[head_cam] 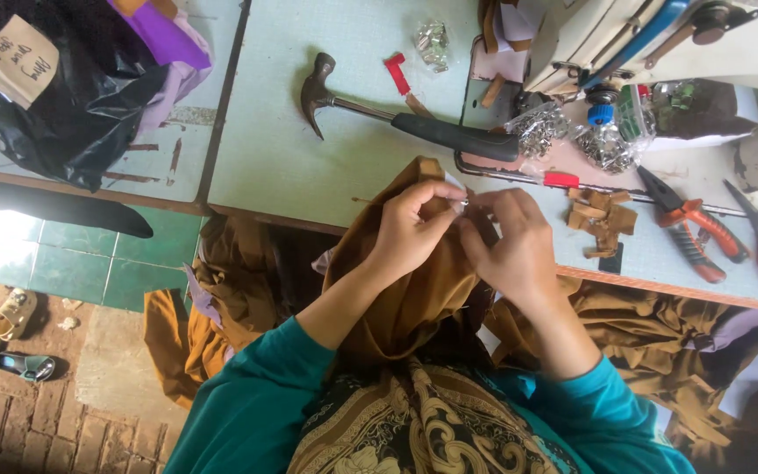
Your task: Trimming excess fabric with scissors and flattening seams with a hammer on a garment
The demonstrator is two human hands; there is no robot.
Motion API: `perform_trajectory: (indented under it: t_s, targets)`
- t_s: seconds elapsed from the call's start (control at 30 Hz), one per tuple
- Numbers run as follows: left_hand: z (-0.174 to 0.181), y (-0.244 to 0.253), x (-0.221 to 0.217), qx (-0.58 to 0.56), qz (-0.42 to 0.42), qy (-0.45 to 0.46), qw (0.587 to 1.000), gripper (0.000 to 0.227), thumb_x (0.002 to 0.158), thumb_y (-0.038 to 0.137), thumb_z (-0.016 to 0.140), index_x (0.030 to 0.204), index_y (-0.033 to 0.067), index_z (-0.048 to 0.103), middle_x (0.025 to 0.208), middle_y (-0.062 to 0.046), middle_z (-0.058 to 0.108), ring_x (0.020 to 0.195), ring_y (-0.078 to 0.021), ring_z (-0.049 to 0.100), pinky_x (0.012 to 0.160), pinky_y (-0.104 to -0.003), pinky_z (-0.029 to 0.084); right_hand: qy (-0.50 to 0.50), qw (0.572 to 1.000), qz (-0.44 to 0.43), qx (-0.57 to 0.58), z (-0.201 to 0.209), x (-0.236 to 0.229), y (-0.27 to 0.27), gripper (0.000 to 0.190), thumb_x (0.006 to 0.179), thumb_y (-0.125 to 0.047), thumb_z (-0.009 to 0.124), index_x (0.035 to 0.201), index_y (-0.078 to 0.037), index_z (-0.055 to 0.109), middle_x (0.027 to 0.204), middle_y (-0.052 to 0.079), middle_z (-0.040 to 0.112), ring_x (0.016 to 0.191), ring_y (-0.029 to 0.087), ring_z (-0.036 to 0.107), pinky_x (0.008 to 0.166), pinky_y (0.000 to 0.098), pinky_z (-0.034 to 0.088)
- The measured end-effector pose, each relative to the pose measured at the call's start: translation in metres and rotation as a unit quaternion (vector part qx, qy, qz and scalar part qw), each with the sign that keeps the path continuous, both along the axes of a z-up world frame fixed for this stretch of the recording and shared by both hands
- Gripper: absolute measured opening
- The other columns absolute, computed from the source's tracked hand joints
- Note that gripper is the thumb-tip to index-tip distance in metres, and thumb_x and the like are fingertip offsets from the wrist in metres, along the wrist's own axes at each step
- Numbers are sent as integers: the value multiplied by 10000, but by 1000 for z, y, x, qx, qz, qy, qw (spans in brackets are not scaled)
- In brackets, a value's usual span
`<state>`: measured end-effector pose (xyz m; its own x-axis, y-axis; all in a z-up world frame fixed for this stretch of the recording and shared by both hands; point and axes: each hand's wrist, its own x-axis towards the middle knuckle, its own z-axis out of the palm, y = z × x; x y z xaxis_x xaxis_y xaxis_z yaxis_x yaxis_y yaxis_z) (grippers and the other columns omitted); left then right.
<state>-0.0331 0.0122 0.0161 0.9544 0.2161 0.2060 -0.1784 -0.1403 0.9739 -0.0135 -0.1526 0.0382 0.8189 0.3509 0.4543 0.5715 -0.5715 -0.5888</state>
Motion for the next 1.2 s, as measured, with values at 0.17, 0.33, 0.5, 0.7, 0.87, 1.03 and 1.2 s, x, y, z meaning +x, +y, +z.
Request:
perform_trajectory:
  t_s: [0.17, 0.33, 0.5, 0.7, 0.87, 1.03, 1.2]
  targets:
    - [-3, -6, -11, -28, -7, 27, 999, 135, 863, 104, 796, 985, 160, 791, 906, -42, 775, 849, -70, 676, 759, -273, 558, -1, 998, -52, -44, -14, -14, -10, 57, 903, -102, 748, 896, -75, 699, 704, 54, 626, 561, 219, 656, 455, 297, 514]
    - [7, -26, -31, -126, 12, 57, 990, 139, 842, 58, 775, 976, 91, 789, 864, -48, 754, 828, 3, 588, 728, -215, 565, 151, 982, -116, 0, -17, -29, -18, 94, 948, -183, 680, 956, -94, 654, 667, 202, 669, 655, 440, 688, 543, 502, 510]
    - [4, -45, -41, -187, 17, 19, 982, 121, 851, -18, 761, 964, 23, 770, 897, -78, 751, 856, -50, 627, 743, -247, 565, 299, 923, -68, 231, -6, -36, -25, 100, 1000, -48, 552, 1061, 1, 614, 725, 214, 695, 622, 272, 701, 599, 370, 584]
    - [22, -48, -49, -104, 34, -35, 993, 137, 847, -42, 744, 947, 49, 768, 846, -87, 746, 825, -68, 665, 737, -288, 577, 340, 863, 10, 374, -23, -33, -34, 235, 1052, -99, 490, 1110, 67, 645, 841, 222, 641, 700, 250, 670, 665, 376, 606]
    - [11, -48, -41, -24, 34, -83, 996, 180, 834, -52, 730, 913, 108, 752, 849, -50, 757, 829, -145, 728, 757, -308, 577, 265, 927, 10, 267, -4, -37, -28, 220, 1062, -89, 558, 1057, 84, 694, 794, 222, 674, 630, 245, 673, 584, 364, 579]
    - [16, -42, -35, 3, 19, -98, 995, 173, 846, -37, 728, 910, 124, 743, 830, -46, 754, 819, -138, 724, 763, -307, 573, 219, 950, 21, 221, -28, -23, -38, 249, 1101, -75, 508, 1048, 67, 706, 737, 210, 654, 631, 239, 643, 617, 360, 536]
    - [33, -41, -28, 31, -15, -92, 995, 199, 803, 24, 763, 941, 167, 743, 648, -8, 651, 624, -36, 564, 592, -226, 497, 239, 948, 38, 206, -22, -10, -45, 262, 1115, -132, 516, 1016, 25, 701, 706, 135, 621, 643, 215, 592, 644, 332, 498]
